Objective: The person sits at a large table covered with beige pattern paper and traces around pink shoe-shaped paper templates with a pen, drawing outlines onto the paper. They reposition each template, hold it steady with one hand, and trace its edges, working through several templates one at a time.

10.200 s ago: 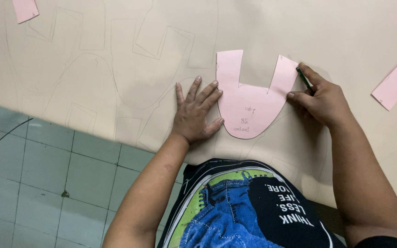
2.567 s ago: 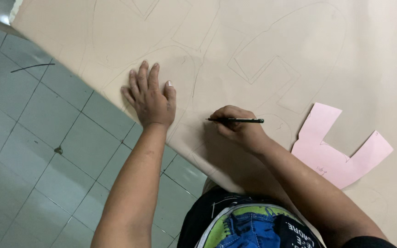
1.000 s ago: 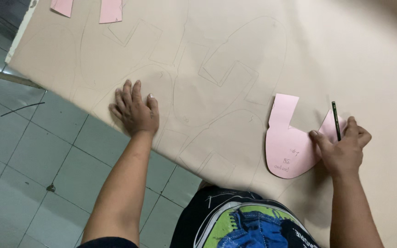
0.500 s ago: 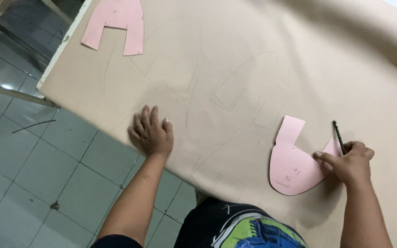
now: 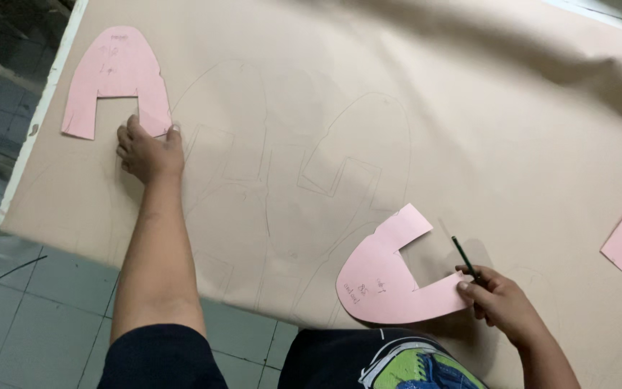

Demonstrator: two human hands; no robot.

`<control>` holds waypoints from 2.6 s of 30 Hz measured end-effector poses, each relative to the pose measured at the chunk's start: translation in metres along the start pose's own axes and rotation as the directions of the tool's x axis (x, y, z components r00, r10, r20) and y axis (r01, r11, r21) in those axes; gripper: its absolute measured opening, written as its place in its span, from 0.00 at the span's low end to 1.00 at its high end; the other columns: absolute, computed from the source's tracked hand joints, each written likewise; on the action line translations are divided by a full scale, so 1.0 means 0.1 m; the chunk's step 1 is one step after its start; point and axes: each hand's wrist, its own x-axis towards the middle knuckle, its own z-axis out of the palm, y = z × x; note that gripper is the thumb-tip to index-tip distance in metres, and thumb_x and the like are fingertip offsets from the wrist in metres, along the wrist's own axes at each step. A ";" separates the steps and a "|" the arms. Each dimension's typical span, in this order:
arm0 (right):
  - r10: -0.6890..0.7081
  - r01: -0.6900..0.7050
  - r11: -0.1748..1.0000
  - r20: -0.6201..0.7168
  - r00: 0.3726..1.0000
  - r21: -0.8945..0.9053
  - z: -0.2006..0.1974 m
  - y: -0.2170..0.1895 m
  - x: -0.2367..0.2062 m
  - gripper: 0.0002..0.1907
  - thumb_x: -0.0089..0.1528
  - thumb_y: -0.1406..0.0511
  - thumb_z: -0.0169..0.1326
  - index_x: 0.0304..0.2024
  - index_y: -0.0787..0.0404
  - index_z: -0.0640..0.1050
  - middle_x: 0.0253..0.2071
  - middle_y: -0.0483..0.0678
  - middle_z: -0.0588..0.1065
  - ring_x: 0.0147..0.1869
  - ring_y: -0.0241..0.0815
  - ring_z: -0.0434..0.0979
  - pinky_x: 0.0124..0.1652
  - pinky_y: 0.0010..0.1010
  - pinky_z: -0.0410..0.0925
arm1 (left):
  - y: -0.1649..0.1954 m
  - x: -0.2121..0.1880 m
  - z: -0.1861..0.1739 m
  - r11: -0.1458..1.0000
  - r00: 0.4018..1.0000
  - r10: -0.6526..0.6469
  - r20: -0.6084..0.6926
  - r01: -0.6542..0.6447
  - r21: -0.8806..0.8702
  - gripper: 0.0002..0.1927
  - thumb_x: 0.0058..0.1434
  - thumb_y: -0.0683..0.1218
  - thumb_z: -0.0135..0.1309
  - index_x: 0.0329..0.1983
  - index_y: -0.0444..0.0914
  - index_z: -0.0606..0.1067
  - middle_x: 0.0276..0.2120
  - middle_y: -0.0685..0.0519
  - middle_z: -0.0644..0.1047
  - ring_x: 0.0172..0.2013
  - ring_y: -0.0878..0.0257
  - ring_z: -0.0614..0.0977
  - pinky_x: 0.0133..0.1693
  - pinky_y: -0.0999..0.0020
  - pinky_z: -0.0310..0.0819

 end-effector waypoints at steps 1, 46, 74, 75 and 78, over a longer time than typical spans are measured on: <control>-0.010 0.008 0.999 0.031 0.999 0.053 0.02 0.03 -0.03 0.20 0.61 0.60 0.58 0.55 0.54 0.82 0.23 0.46 0.71 0.24 0.37 0.67 0.23 0.29 0.59 | 0.06 0.09 0.01 0.999 0.999 -0.033 0.020 0.032 0.030 0.40 0.57 0.58 0.67 0.66 0.36 0.63 0.63 0.40 0.64 0.60 0.40 0.64 0.55 0.38 0.60; -0.258 0.416 0.861 -0.452 0.854 0.294 0.19 0.44 -0.70 0.20 0.61 0.71 0.57 0.56 0.61 0.74 0.35 0.46 0.71 0.35 0.36 0.67 0.35 0.29 0.64 | 0.80 -2.94 -0.18 0.525 0.072 0.835 0.546 -0.401 -0.750 0.18 0.51 0.40 0.53 0.44 0.46 0.83 0.40 0.49 0.84 0.45 0.50 0.83 0.49 0.57 0.77; -0.247 0.452 0.818 -0.492 0.835 0.356 -0.75 1.05 0.12 0.16 0.63 0.70 0.61 0.50 0.69 0.72 0.32 0.47 0.77 0.30 0.34 0.78 0.27 0.21 0.69 | 1.27 -3.70 0.54 0.608 0.407 0.787 0.464 -0.637 -0.473 0.22 0.61 0.50 0.58 0.59 0.43 0.76 0.64 0.54 0.69 0.65 0.54 0.67 0.65 0.54 0.58; -0.267 0.438 0.839 -0.459 0.848 0.321 -0.72 0.97 0.15 0.16 0.63 0.70 0.61 0.50 0.69 0.72 0.32 0.48 0.78 0.30 0.35 0.78 0.27 0.22 0.69 | 1.32 -3.69 0.56 0.624 0.407 0.769 0.492 -0.643 -0.444 0.21 0.62 0.50 0.58 0.58 0.43 0.76 0.63 0.55 0.70 0.65 0.55 0.68 0.65 0.54 0.59; -0.229 0.333 0.901 -0.348 0.909 0.277 -0.63 0.71 0.21 0.16 0.61 0.68 0.61 0.48 0.68 0.73 0.32 0.48 0.79 0.29 0.36 0.79 0.25 0.25 0.71 | 1.48 -3.62 0.64 0.601 0.410 0.777 0.478 -0.708 -0.370 0.26 0.62 0.54 0.59 0.63 0.43 0.73 0.66 0.54 0.68 0.70 0.53 0.62 0.70 0.48 0.50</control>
